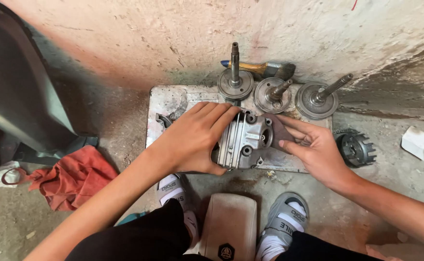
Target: Sanding and cleaning an engine cylinder head with an abrasive pad.
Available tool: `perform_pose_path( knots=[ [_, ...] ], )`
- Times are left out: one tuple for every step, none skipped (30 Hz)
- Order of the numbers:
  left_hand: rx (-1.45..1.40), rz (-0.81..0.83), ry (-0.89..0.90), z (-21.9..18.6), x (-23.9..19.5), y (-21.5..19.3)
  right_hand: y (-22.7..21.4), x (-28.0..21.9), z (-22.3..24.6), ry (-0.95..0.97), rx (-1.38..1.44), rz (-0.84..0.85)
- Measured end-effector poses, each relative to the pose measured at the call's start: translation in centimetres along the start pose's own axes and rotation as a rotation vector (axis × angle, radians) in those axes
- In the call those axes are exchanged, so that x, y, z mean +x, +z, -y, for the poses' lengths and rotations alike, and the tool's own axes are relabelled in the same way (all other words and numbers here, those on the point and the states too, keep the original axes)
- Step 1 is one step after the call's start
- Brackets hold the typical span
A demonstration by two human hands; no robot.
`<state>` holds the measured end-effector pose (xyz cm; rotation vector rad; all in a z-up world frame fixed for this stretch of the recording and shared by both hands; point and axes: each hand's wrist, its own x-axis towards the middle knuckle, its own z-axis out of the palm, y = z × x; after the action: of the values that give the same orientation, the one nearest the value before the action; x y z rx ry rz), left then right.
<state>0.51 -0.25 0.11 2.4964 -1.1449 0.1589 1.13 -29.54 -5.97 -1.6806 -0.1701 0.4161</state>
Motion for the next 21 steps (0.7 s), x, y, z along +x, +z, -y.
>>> perform_pose_path(
  knots=[
    [0.006,0.002,0.002,0.2,0.1,0.0,-0.2,0.3,-0.1,-0.005,0.004,-0.001],
    [0.018,-0.023,-0.017,0.4,0.3,0.1,-0.4,0.6,-0.2,-0.010,0.032,0.007],
    [0.025,-0.045,-0.032,0.6,0.4,0.2,-0.6,0.7,-0.4,-0.011,0.062,0.010],
    [0.026,-0.040,-0.027,0.5,0.7,-0.1,-0.6,0.8,-0.4,-0.011,0.067,0.005],
    [-0.013,-0.025,-0.061,0.4,1.0,-0.4,-0.6,1.0,-0.4,-0.014,0.085,0.014],
    [-0.053,-0.010,-0.094,0.3,1.2,-0.7,-0.6,1.1,-0.3,-0.017,0.104,0.023],
    [-0.051,-0.008,-0.090,0.2,1.3,-0.9,-0.7,1.2,-0.5,-0.020,0.106,0.020],
    [-0.103,-0.002,-0.126,0.1,1.5,-1.1,-0.7,1.3,-0.7,0.002,0.106,0.004],
    [-0.157,0.002,-0.162,0.0,1.6,-1.2,-0.8,1.4,-0.9,0.025,0.104,-0.011],
    [-0.157,0.001,-0.158,-0.3,1.6,-1.1,-0.8,1.5,-0.9,0.023,0.104,-0.014],
    [-0.142,0.020,-0.198,-0.5,1.6,-1.0,-0.8,1.5,-1.0,0.009,0.090,-0.018],
    [-0.127,0.038,-0.239,-0.7,1.5,-0.9,-0.8,1.5,-1.1,-0.006,0.076,-0.023],
    [-0.127,0.041,-0.239,-0.8,1.1,-0.5,-0.6,1.2,-0.7,-0.004,0.079,-0.022],
    [-0.047,-0.008,-0.167,-0.9,0.8,-0.1,-0.5,0.9,-0.2,-0.026,0.017,-0.033],
    [0.040,-0.055,-0.089,-0.8,0.4,0.2,-0.2,0.8,0.1,-0.054,-0.040,-0.047],
    [0.046,-0.050,-0.085,-0.8,0.1,0.2,-0.1,0.6,0.2,-0.059,-0.034,-0.050],
    [0.004,-0.073,-0.105,-0.9,-0.1,0.3,-0.1,0.3,0.3,-0.102,-0.079,-0.052],
    [-0.039,-0.096,-0.125,-0.9,-0.3,0.4,-0.1,0.1,0.4,-0.144,-0.125,-0.054],
    [-0.040,-0.100,-0.125,-0.8,-0.5,0.6,0.0,-0.3,0.5,-0.144,-0.129,-0.054],
    [-0.046,-0.120,-0.118,-0.7,-0.7,0.8,0.2,-0.6,0.5,-0.235,-0.211,-0.156],
    [-0.054,-0.140,-0.113,-0.6,-1.0,1.1,0.3,-1.1,0.6,-0.323,-0.294,-0.257]
  ],
)
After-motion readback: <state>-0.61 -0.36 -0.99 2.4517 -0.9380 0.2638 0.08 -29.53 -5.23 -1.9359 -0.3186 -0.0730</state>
